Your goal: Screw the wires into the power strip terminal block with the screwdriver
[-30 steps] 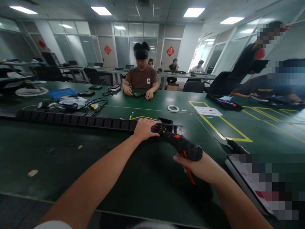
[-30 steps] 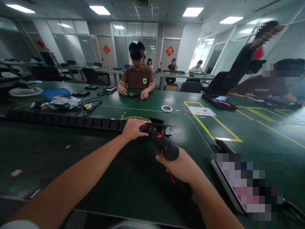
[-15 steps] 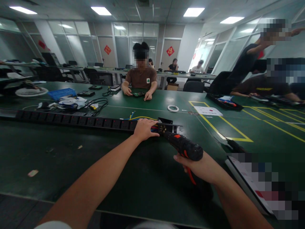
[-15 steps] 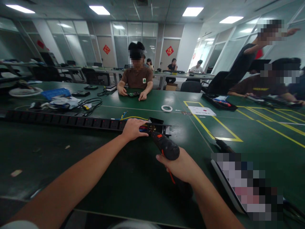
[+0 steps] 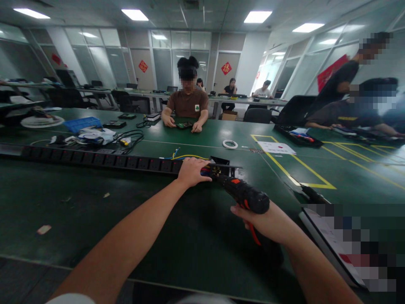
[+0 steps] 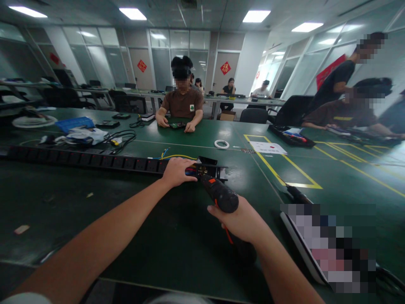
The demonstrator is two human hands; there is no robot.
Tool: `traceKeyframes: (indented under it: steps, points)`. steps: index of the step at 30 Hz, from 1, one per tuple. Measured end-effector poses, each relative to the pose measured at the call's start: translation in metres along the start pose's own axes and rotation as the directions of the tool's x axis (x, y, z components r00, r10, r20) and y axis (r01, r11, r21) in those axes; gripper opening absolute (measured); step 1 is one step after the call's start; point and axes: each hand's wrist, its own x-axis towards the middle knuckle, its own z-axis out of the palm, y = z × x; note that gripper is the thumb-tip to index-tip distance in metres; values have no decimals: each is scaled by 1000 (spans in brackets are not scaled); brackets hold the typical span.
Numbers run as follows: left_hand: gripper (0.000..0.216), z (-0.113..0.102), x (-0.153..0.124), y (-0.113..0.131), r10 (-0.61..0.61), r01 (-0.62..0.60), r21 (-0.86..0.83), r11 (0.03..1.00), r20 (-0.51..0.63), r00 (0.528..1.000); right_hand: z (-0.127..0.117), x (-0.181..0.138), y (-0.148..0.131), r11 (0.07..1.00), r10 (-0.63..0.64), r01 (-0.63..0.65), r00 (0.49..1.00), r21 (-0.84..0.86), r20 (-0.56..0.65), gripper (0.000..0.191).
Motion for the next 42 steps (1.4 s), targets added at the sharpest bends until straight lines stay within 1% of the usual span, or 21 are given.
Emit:
traceKeyframes:
  steps: [6,9,11,16,18,21,25,29,37,42]
  points:
    - [78,1,0,0,0,0,10,1000,-3,1000,0,2,1,999,-17,16,1000,38,20,25]
    - [79,0,0,1,-1,1,7,1000,2,1000,1,1,-1,999,5,-6,1000,36,13,24]
    - [78,0,0,2,-1,1,6,1000,3,1000,2,1,-4,1000,7,-7,1000,17,4,25]
    - [78,1,0,0,5,-5,5,1000,-1,1000,3,-1,-14,992,-74,73,997,-102,-4,25]
    - [78,1,0,0,9,-9,5,1000,-5,1000,2,-1,-18,991,-75,75,997,-113,4,25]
    - [78,1,1,0,9,-9,7,1000,-9,1000,1,-2,-21,995,-42,43,999,-86,13,25]
    - [78,0,1,1,2,-2,8,1000,-5,1000,3,-2,-16,1000,-3,3,1000,-26,9,24]
    - [79,0,2,1,-5,5,11,1000,2,1000,5,0,-9,1000,-6,6,1000,-9,-3,27]
    - [85,-3,3,1,-1,1,12,1000,14,1000,5,-1,-11,999,-6,5,1000,-34,-12,26]
    - [84,-4,3,0,3,-3,15,1000,21,1000,4,-1,-9,998,-23,22,1000,-52,-20,26]
